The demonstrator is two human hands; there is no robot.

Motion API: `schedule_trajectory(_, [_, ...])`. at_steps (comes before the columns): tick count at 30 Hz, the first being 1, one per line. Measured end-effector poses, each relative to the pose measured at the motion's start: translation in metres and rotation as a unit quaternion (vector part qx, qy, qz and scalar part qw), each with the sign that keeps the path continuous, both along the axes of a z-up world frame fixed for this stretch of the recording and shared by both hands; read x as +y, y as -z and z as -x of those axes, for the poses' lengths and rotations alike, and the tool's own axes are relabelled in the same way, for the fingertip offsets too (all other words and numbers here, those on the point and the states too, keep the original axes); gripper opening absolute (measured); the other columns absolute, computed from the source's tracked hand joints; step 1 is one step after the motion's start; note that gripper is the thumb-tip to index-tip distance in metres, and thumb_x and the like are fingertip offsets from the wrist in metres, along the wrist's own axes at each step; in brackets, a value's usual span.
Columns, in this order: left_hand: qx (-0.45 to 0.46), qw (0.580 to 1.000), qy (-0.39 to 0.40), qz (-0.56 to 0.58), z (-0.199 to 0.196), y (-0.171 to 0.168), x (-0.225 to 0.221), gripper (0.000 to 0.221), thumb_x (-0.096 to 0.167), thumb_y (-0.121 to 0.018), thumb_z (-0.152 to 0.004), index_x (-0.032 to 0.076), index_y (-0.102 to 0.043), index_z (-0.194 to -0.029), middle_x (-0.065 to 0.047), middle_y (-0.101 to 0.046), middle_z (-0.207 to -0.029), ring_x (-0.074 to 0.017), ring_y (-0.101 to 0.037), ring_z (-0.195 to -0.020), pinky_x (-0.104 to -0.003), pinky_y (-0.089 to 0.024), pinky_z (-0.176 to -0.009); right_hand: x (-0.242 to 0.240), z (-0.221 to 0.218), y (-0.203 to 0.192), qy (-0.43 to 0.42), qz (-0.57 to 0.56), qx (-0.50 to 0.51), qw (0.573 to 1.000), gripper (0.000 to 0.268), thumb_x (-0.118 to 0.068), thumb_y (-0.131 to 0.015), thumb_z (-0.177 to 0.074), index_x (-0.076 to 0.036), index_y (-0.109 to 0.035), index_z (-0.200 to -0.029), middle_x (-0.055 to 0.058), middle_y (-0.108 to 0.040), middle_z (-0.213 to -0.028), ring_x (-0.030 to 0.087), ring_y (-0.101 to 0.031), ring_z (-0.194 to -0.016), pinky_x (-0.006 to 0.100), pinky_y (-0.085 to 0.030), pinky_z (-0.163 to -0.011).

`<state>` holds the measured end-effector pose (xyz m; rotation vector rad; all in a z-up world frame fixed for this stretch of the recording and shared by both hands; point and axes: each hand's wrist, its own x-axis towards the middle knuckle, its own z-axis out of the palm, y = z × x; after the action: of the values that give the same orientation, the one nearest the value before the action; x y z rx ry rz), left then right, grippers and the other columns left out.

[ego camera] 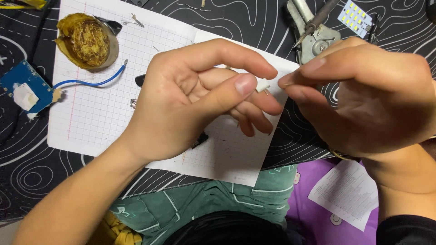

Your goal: Assembling and modifying small electronic components, including trimming a connector with scissors on a workbench.

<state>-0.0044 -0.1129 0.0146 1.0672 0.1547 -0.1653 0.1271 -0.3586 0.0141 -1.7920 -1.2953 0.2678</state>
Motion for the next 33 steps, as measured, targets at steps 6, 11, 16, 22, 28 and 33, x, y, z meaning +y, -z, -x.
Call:
schedule_trajectory(6, [-0.008,1.0,-0.017,-0.008,0.0,0.003,-0.004,0.024,0.017,-0.066,-0.111,-0.001,-0.073,-0.125,-0.027,-0.089,-0.105,-0.0321,-0.09,-0.082,-0.034,-0.073,-0.07,0.012,0.008,-0.013,0.03,0.054,0.019,0.998,0.022,0.021,-0.086,-0.106,0.017,-0.064,-0.105,0.03,-0.081,-0.104,0.035,-0.086,-0.097,0.042,-0.062,-0.094])
schedule_trajectory(11, [-0.04,0.999,0.005,-0.018,0.0,0.009,-0.007,0.021,0.018,-0.061,-0.116,0.0,-0.067,-0.125,-0.021,-0.087,-0.104,-0.0288,-0.088,-0.086,-0.032,-0.068,-0.072,0.016,0.016,-0.019,0.025,0.051,0.047,0.997,0.018,0.018,-0.081,-0.103,0.016,-0.063,-0.101,0.031,-0.076,-0.099,0.032,-0.081,-0.087,0.038,-0.066,-0.081])
schedule_trajectory(16, [-0.026,0.999,-0.002,-0.032,-0.001,0.007,-0.01,0.023,0.023,-0.061,-0.114,0.001,-0.067,-0.121,-0.021,-0.087,-0.099,-0.0279,-0.089,-0.086,-0.032,-0.068,-0.072,0.049,0.004,-0.04,-0.095,0.086,0.121,0.984,0.032,0.006,-0.054,-0.11,0.007,-0.048,-0.079,0.013,-0.065,-0.07,0.024,-0.063,-0.059,0.031,-0.059,-0.059])
schedule_trajectory(22, [-0.008,0.995,-0.045,-0.086,-0.001,0.004,-0.017,0.025,0.028,-0.061,-0.112,0.004,-0.066,-0.111,-0.018,-0.089,-0.093,-0.0233,-0.089,-0.079,-0.029,-0.068,-0.066,0.039,-0.01,-0.032,-0.165,0.146,0.098,0.97,0.022,-0.004,-0.041,-0.117,-0.008,-0.047,-0.096,0.004,-0.056,-0.071,0.021,-0.047,-0.059,0.031,-0.041,-0.056])
schedule_trajectory(28, [-0.021,0.994,-0.07,-0.087,-0.003,0.005,-0.021,0.026,0.028,-0.06,-0.113,0.003,-0.065,-0.105,-0.019,-0.088,-0.091,-0.0253,-0.09,-0.076,-0.028,-0.067,-0.062,0.043,0.001,-0.028,-0.149,0.008,0.078,0.986,0.033,0.013,-0.049,-0.111,-0.003,-0.023,-0.099,0.017,-0.057,-0.072,0.032,-0.052,-0.06,0.035,-0.05,-0.054])
schedule_trajectory(33, [-0.007,0.992,-0.084,-0.088,-0.001,0.005,-0.022,0.025,0.025,-0.061,-0.113,0.003,-0.067,-0.103,-0.018,-0.088,-0.089,-0.0248,-0.09,-0.072,-0.027,-0.067,-0.059,0.05,0.009,-0.026,-0.129,-0.049,0.085,0.987,0.036,0.016,-0.052,-0.107,0.001,-0.024,-0.091,0.023,-0.059,-0.069,0.034,-0.067,-0.058,0.037,-0.058,-0.052])
